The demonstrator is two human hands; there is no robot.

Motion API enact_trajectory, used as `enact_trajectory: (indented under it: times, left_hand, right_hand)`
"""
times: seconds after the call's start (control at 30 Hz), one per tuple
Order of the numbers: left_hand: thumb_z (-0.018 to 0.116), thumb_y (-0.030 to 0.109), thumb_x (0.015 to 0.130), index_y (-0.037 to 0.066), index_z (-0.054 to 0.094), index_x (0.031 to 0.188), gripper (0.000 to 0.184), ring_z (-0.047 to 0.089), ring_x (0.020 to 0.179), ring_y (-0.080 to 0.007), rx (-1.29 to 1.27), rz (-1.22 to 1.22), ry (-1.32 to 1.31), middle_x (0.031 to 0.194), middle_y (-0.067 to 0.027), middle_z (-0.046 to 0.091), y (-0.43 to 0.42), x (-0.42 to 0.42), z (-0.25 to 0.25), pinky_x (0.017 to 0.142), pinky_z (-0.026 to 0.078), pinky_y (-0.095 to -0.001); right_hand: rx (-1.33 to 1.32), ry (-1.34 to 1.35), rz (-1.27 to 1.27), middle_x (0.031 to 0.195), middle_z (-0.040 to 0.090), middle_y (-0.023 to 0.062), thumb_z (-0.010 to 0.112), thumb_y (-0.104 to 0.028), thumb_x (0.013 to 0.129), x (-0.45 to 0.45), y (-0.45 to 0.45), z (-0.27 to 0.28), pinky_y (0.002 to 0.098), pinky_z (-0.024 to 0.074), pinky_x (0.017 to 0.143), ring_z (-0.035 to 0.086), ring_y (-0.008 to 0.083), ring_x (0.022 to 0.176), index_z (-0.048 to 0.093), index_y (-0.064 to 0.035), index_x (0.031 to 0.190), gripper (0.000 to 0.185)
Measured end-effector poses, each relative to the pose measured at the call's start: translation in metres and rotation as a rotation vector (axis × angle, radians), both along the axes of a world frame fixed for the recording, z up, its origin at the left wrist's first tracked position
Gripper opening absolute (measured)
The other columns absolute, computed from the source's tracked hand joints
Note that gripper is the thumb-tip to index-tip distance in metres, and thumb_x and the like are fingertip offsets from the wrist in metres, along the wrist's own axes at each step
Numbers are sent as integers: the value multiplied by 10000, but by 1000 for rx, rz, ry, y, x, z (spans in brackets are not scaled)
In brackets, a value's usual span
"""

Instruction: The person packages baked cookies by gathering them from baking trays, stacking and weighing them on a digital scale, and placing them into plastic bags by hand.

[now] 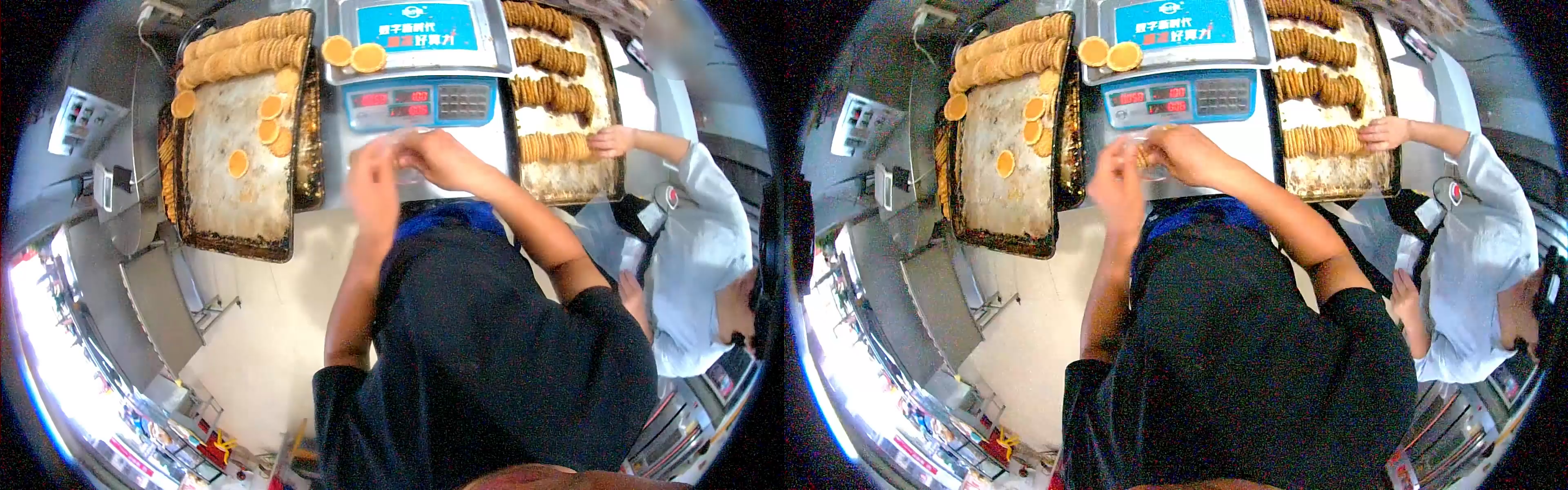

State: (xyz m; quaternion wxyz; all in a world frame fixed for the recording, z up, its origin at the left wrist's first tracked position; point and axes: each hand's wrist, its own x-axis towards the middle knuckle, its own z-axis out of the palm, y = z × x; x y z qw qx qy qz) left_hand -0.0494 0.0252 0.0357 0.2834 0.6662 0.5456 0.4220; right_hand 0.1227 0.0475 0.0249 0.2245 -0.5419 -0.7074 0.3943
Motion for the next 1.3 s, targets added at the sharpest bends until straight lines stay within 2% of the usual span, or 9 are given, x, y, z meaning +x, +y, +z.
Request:
enact_trajectory:
  times: [0.17,0.43,0.63,0.73,0.77,0.83,0.97,1.1,1.3]
  left_hand:
    - [685,102,1014,16,697,1275,275,525,597,-70,-248,147,-107,686,-24,600,-2,-40,-3,583,480,-282]
    - [681,82,1024,-9,688,1232,226,519,637,-33,-347,311,-365,713,24,602,-18,-47,4,569,426,-221]
    - [646,94,1006,41,696,1207,214,649,785,-164,-266,344,-141,888,-77,693,-32,-47,-26,743,542,-331]
    - [649,116,997,42,696,1138,166,697,970,-230,-210,333,-185,1048,-146,724,-36,-47,-24,867,555,-371]
    - [646,121,998,42,684,1137,164,720,873,-236,-30,337,-243,964,-151,730,-33,-47,-24,801,571,-379]
    - [650,57,961,30,659,1201,242,688,773,-225,-259,373,-289,974,-134,736,-39,-47,-19,721,552,-368]
    - [625,59,960,66,586,1329,371,691,735,-212,-236,335,-348,804,-124,676,-44,-52,-17,675,543,-364]
    - [619,62,948,66,529,1366,427,687,708,-285,-184,338,-273,783,-130,667,-33,-55,-27,670,535,-395]
    - [683,154,921,96,598,1336,428,737,772,-315,-303,363,-168,836,-140,747,-21,-54,-15,693,566,-426]
  right_hand:
    - [577,89,-387,975,702,148,779,-161,903,27,2,57,418,572,734,715,325,882,707,-40,1094,237]
    - [225,200,-436,1006,703,143,773,-163,921,29,37,2,371,585,734,719,268,847,727,-23,1060,203]
    - [637,-7,-417,1039,735,163,768,-153,910,9,152,-73,433,576,795,720,336,880,724,-35,1104,231]
    - [515,-367,-134,1193,702,223,792,-196,849,-7,200,-88,522,487,1025,622,429,1170,673,-10,1244,452]
    - [255,-414,-10,1262,678,233,819,-183,821,-13,215,-71,523,471,1047,592,441,1221,651,-16,1290,525]
    - [557,-349,-22,1229,686,237,865,-208,776,1,212,-75,516,502,1011,610,445,1188,660,-26,1285,578]
    - [269,-393,116,1299,652,228,891,-123,717,18,239,-53,466,516,1024,617,420,1182,687,-26,1133,473]
    - [772,-295,317,1340,623,219,870,-31,699,-9,243,-38,448,505,1051,605,408,1219,678,-6,1103,447]
    - [401,-196,264,1304,637,197,828,6,744,-12,257,-63,440,502,1043,606,403,1220,600,-40,1311,613]
